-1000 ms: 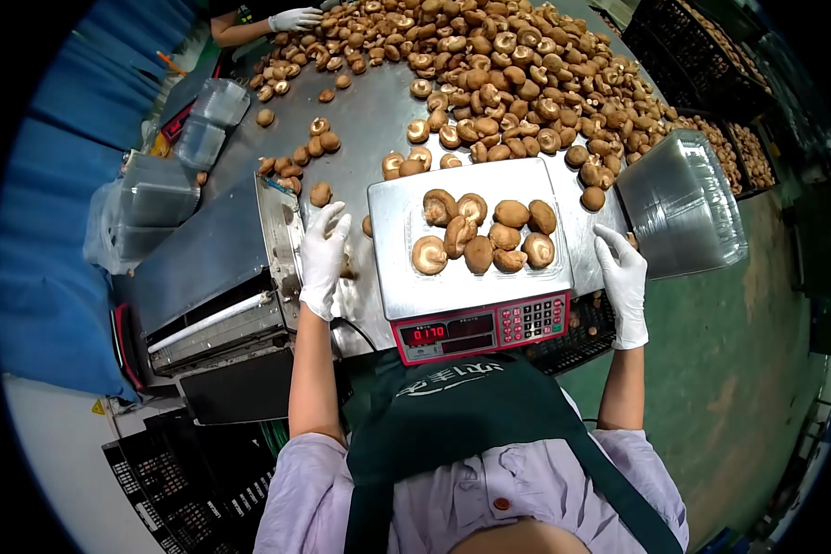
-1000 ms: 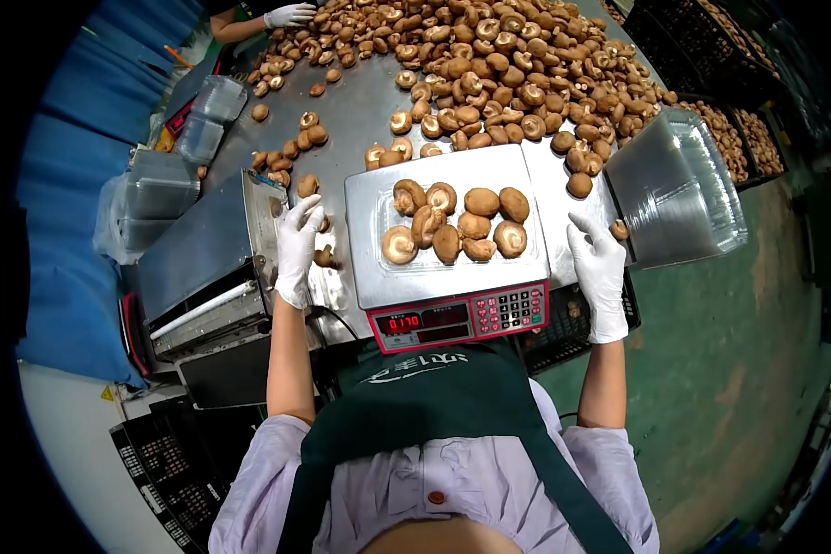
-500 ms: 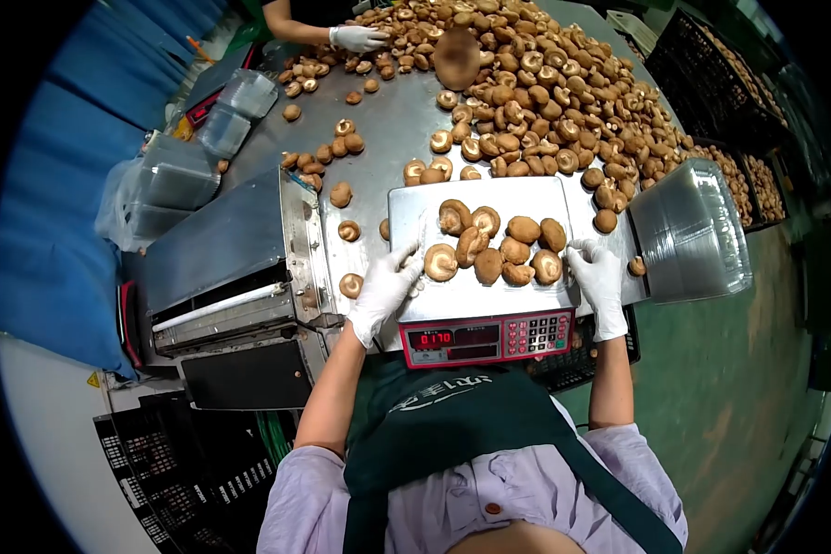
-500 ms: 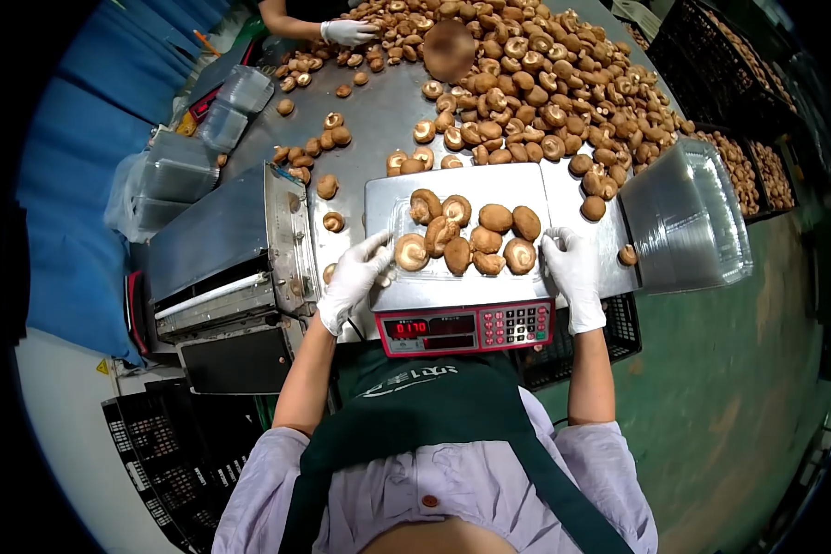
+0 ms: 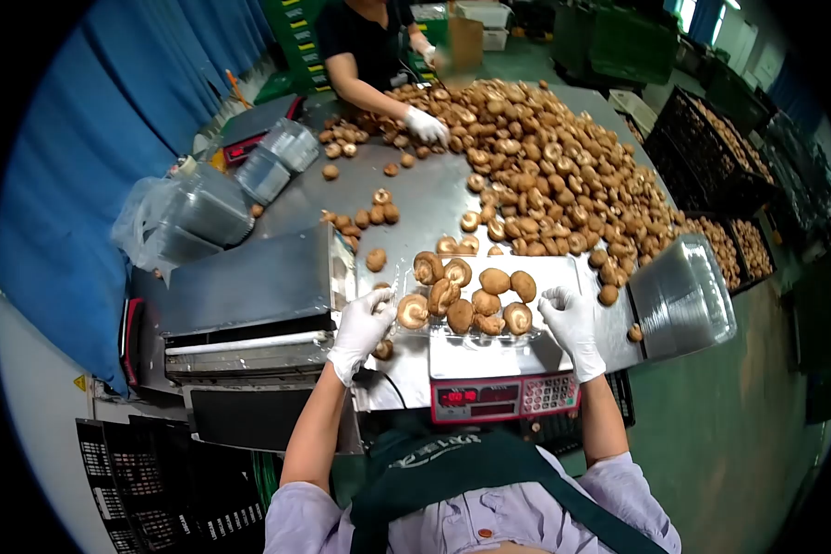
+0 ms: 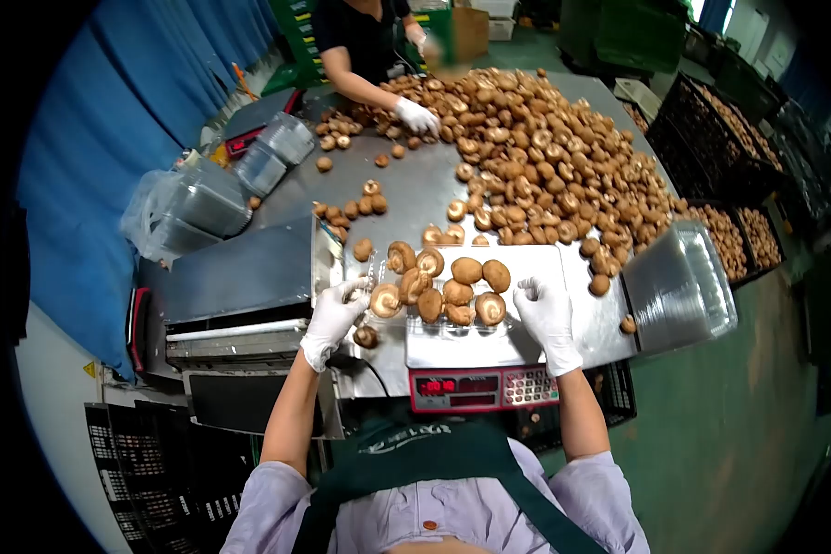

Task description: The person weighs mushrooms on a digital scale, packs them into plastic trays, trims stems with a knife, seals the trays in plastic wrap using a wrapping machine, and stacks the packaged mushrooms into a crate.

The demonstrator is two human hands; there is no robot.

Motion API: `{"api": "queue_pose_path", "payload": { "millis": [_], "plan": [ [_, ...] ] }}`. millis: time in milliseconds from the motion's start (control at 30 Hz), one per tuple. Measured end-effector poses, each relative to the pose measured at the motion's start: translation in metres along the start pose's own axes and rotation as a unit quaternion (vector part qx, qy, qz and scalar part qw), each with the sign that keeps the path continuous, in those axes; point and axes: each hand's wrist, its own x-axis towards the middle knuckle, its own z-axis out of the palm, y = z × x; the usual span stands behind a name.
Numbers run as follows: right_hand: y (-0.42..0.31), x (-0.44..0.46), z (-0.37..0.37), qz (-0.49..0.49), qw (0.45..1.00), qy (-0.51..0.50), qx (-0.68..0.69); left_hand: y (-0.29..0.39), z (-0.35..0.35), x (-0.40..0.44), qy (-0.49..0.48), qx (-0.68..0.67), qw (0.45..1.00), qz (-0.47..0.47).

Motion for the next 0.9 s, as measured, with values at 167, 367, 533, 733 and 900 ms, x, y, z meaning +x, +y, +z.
{"api": "queue_pose_path", "payload": {
  "millis": [167,367,533,733,900],
  "plan": [
    [-0.112,-0.012,0.044,-0.048,0.998,-0.050,-0.004,0.004,-0.086,-0.014,0.058,-0.020,0.998,0.001],
    [-0.172,-0.004,0.180,-0.137,0.987,-0.076,-0.032,-0.058,-0.212,-0.017,0.104,-0.025,0.993,-0.043],
    [-0.233,-0.016,0.282,-0.184,0.976,-0.080,-0.089,-0.148,-0.306,-0.007,0.129,0.053,0.989,-0.037],
    [-0.257,-0.034,0.357,-0.208,0.969,-0.077,-0.105,-0.187,-0.366,-0.022,0.110,0.050,0.990,-0.073],
    [-0.280,-0.060,0.350,-0.171,0.967,-0.101,-0.161,-0.172,-0.396,-0.035,0.026,0.095,0.989,-0.107]
  ]
}}
